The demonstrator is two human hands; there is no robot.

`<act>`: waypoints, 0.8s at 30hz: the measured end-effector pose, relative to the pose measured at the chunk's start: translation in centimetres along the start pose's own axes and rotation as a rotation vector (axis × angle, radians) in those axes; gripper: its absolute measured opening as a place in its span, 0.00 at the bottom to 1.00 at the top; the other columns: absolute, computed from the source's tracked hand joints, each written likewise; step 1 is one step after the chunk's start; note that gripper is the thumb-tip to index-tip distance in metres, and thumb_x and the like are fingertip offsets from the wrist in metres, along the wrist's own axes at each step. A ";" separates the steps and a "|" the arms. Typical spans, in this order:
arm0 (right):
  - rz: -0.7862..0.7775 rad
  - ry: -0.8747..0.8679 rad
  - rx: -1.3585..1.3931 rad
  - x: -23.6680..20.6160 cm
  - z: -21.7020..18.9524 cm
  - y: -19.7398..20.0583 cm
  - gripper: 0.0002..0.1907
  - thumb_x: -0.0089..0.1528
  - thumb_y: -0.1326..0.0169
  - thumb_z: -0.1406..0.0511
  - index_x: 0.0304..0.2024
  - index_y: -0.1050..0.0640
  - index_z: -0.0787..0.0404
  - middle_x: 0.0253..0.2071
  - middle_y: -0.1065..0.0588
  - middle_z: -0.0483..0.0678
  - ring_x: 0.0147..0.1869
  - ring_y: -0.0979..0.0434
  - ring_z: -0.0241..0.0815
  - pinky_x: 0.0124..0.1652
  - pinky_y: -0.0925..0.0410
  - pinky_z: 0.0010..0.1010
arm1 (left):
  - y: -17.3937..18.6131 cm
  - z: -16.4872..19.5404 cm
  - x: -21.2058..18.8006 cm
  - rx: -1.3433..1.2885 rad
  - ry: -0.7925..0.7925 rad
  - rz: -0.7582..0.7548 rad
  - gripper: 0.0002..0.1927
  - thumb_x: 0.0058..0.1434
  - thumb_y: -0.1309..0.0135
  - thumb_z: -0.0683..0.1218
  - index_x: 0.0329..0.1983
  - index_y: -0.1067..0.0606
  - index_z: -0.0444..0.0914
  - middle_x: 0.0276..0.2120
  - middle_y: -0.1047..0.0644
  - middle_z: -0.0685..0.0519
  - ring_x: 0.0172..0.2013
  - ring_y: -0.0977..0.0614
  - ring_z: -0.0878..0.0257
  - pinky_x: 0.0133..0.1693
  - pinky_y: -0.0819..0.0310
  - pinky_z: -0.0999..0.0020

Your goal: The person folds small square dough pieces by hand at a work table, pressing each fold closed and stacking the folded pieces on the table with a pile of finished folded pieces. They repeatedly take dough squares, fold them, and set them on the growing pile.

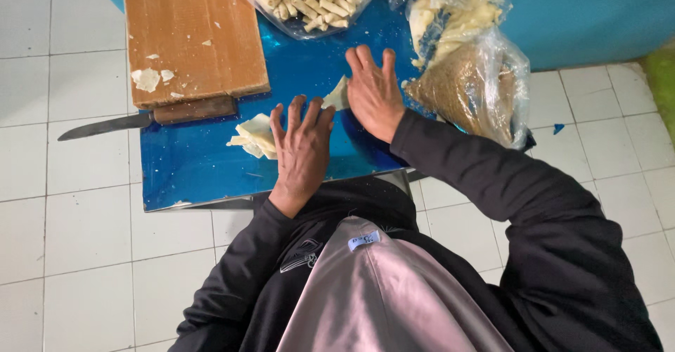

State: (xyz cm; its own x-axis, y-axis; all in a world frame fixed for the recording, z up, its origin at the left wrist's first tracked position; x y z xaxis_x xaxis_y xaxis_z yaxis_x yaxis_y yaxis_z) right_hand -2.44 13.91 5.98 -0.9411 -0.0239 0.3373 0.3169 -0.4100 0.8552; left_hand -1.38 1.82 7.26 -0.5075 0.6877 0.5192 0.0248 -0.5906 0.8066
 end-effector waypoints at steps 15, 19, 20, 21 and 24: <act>-0.105 -0.671 0.573 -15.4 21.7 7.3 0.04 0.67 0.39 0.68 0.44 0.17 0.55 0.41 0.19 0.45 0.30 0.27 0.45 0.34 0.36 0.36 | -0.3 -1.8 2.1 -0.095 0.093 0.071 0.15 0.60 0.38 0.44 0.46 0.26 0.32 0.45 0.30 0.43 0.46 0.28 0.46 0.44 0.32 0.53; -0.039 -0.298 0.319 -15.8 19.8 4.8 0.04 0.65 0.37 0.69 0.40 0.15 0.54 0.38 0.20 0.43 0.40 0.27 0.42 0.47 0.36 0.35 | -1.3 -2.2 2.7 -0.081 0.137 0.035 0.14 0.59 0.37 0.44 0.42 0.27 0.33 0.43 0.31 0.44 0.45 0.27 0.46 0.43 0.32 0.52; -0.061 -0.271 0.326 -15.9 19.4 3.2 0.05 0.64 0.38 0.69 0.41 0.15 0.55 0.40 0.20 0.42 0.42 0.28 0.42 0.45 0.37 0.35 | -1.5 -2.3 2.6 -0.091 0.153 0.030 0.14 0.59 0.37 0.44 0.41 0.27 0.33 0.43 0.31 0.45 0.45 0.27 0.47 0.43 0.32 0.52; -0.082 -0.242 0.332 -16.3 19.1 2.1 0.07 0.63 0.39 0.70 0.42 0.15 0.56 0.43 0.20 0.41 0.43 0.29 0.41 0.44 0.38 0.34 | -1.6 -2.4 2.6 -0.097 0.162 0.031 0.13 0.58 0.38 0.43 0.41 0.28 0.33 0.43 0.30 0.45 0.45 0.27 0.47 0.43 0.32 0.52; -0.257 -0.225 0.122 -17.8 18.7 -0.5 0.11 0.52 0.42 0.74 0.31 0.15 0.53 0.41 0.22 0.41 0.50 0.29 0.46 0.42 0.40 0.43 | -2.0 -2.5 2.7 -0.137 0.180 0.050 0.11 0.58 0.39 0.42 0.40 0.28 0.35 0.42 0.30 0.45 0.45 0.27 0.46 0.42 0.31 0.51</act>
State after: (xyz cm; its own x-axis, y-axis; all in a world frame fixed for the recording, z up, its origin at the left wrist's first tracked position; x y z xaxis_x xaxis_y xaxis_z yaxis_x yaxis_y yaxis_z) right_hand 16.35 31.56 6.92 -0.9468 0.2724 0.1715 0.0977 -0.2645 0.9594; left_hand -4.98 3.79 6.34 -0.6543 0.5773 0.4885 -0.0578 -0.6823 0.7288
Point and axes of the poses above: each hand's wrist, its own x-axis towards the middle knuckle, its own y-axis out of the back of the hand, z = x × y, the point moved 10 cm from there along x, towards the middle knuckle
